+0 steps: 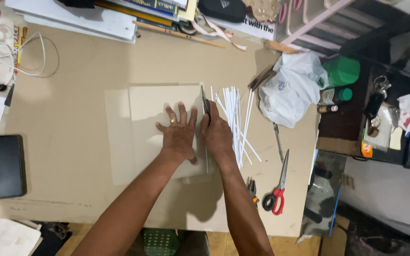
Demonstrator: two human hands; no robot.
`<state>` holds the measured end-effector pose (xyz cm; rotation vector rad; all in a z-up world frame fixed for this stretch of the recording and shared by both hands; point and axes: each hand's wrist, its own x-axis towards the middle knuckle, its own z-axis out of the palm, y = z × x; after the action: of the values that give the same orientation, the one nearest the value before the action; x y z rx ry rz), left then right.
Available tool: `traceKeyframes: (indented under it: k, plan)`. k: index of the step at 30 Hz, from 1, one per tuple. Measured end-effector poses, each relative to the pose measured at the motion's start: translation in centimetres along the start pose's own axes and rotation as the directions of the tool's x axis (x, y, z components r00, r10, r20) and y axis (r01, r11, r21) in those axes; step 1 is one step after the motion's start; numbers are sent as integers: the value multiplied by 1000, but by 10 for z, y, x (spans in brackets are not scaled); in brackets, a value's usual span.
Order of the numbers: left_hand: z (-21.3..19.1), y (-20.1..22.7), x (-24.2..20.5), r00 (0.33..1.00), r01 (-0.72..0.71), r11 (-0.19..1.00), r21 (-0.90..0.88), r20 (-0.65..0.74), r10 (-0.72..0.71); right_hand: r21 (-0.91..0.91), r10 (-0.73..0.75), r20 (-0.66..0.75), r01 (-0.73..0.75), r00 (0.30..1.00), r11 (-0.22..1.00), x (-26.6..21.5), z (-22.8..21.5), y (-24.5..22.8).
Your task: The person uses a utility knife to cut a white plastic sheet into thin strips on a cluttered workbench. They hold the sheet steady with one hand while guiding the knife with the other, creating a pile of cut strips.
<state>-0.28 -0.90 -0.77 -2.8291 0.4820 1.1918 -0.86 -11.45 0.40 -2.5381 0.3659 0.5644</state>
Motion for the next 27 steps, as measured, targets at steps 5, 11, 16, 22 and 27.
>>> traceKeyframes:
  k: [5, 11, 16, 22, 27]
  plan:
    - [0, 2, -1, 1000, 22, 999, 25, -16, -22, 1, -15, -11, 15, 1000, 1000, -5, 4, 6]
    - [-4, 1, -4, 1000, 25, 1000, -16, -5, -25, -15, -42, -37, 42, 998, 999, -23, 22, 26]
    - [1, 1, -2, 998, 20, 1000, -24, -54, -21, -21, -56, -73, 55, 996, 998, -45, 42, 53]
    - [0, 0, -5, 997, 10, 999, -34, -72, -12, -35, -98, -167, 93, 981, 995, -83, 63, 76]
    - [4, 0, -2, 997, 8, 999, -48, -80, -12, -52, -59, -138, 52, 989, 997, -120, 64, 83]
